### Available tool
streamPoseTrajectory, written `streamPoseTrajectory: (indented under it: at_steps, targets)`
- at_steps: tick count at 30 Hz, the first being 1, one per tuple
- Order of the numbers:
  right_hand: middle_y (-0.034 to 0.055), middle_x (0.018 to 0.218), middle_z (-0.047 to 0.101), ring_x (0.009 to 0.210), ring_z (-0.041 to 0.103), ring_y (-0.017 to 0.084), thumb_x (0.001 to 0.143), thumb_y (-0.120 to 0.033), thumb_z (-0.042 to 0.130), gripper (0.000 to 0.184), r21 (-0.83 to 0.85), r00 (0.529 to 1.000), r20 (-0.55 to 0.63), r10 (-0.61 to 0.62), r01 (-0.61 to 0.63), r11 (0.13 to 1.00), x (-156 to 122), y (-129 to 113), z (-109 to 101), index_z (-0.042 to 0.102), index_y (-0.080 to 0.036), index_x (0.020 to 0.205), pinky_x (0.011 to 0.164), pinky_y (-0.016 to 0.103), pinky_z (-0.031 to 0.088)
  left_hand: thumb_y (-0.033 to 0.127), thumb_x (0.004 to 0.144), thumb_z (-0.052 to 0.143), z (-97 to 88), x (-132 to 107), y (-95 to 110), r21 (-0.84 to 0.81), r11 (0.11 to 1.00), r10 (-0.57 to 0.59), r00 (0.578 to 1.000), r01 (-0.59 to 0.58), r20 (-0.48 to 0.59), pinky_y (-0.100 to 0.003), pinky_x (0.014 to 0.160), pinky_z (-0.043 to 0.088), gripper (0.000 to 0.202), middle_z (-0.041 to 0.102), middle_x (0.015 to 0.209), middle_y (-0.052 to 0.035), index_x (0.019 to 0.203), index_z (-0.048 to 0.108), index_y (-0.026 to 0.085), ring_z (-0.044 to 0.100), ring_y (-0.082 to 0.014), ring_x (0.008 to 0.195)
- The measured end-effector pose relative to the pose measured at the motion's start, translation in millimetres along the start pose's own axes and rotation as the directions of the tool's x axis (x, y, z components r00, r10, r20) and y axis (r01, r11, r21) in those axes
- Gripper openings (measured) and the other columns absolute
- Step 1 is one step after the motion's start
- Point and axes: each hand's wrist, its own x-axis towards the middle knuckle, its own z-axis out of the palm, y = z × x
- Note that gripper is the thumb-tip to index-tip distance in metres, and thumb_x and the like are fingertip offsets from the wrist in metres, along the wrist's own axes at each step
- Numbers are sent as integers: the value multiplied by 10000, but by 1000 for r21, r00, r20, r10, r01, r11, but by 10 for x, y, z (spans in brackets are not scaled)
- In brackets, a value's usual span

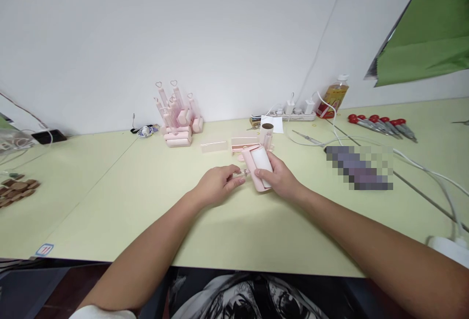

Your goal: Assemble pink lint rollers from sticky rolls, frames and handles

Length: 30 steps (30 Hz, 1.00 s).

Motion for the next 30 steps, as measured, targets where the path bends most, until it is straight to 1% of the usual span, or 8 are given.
streamPoseTrajectory:
  at_steps: [5, 11, 15, 21, 23, 26, 28, 30]
  targets:
    - [82, 1139, 643, 1008, 591, 264, 780, -332, 593, 533, -55, 999, 2, 37, -36, 998, -7, -19, 10, 489, -180, 1280, 851, 377, 476, 519, 906, 447, -8, -7, 9, 21, 1000, 3, 1000, -3, -9, -271, 595, 342, 365, 632, 737, -26, 952, 639, 213, 531, -175, 650]
    - [95, 1200, 619, 1029, 591, 260, 790, -341, 595, 539, -74, 997, 49, 55, -51, 996, -24, -42, 33, 474, -178, 1290, 858, 371, 476, 524, 909, 437, -16, -3, -13, 22, 1000, 13, 1000, -13, 14, -263, 578, 332, 368, 625, 716, -20, 917, 637, 215, 531, -173, 632]
    - [91, 1137, 638, 997, 599, 261, 782, -357, 611, 515, -92, 997, 55, 62, -56, 994, -55, -21, 80, 487, -171, 1247, 841, 376, 479, 536, 909, 432, -2, -4, -42, 19, 999, 29, 999, -30, 28, -263, 592, 347, 386, 643, 736, -24, 941, 645, 215, 540, -171, 641]
    - [72, 1074, 659, 949, 612, 247, 769, -367, 620, 509, -5, 994, 91, 54, -53, 999, -96, -31, 112, 498, -179, 1225, 801, 356, 494, 526, 889, 489, -10, -23, -22, -34, 996, 77, 997, -77, 5, -271, 603, 360, 369, 665, 767, -30, 980, 662, 214, 553, -166, 645]
    - [69, 1055, 662, 927, 609, 243, 757, -360, 631, 493, -18, 996, 59, 72, -71, 997, -90, -47, 115, 518, -178, 1201, 781, 347, 494, 514, 879, 508, -14, -23, 0, -63, 996, 60, 998, -61, -10, -267, 577, 347, 353, 654, 739, -22, 963, 669, 211, 536, -157, 617]
    - [62, 1024, 663, 897, 602, 238, 739, -361, 652, 458, -11, 991, -47, 122, -122, 992, -59, -58, 122, 556, -181, 1148, 747, 338, 494, 502, 857, 535, -35, -11, 7, -81, 997, 3, 1000, -5, -26, -261, 551, 336, 343, 639, 721, -16, 966, 673, 207, 519, -151, 595]
    - [57, 1010, 659, 868, 604, 228, 730, -369, 663, 457, 75, 980, -109, 168, -161, 984, -28, -50, 114, 567, -189, 1139, 716, 327, 499, 493, 830, 569, -66, 0, -24, -74, 996, -47, 998, 43, -50, -260, 557, 346, 337, 639, 735, -21, 970, 673, 205, 522, -154, 609]
    - [49, 959, 649, 778, 604, 212, 728, -381, 663, 459, 182, 957, -139, 255, -228, 956, 7, -32, 89, 563, -205, 1140, 628, 315, 504, 481, 811, 592, -103, 10, -80, -63, 995, -86, 994, 81, -75, -259, 566, 353, 320, 633, 739, -22, 942, 674, 201, 518, -155, 620]
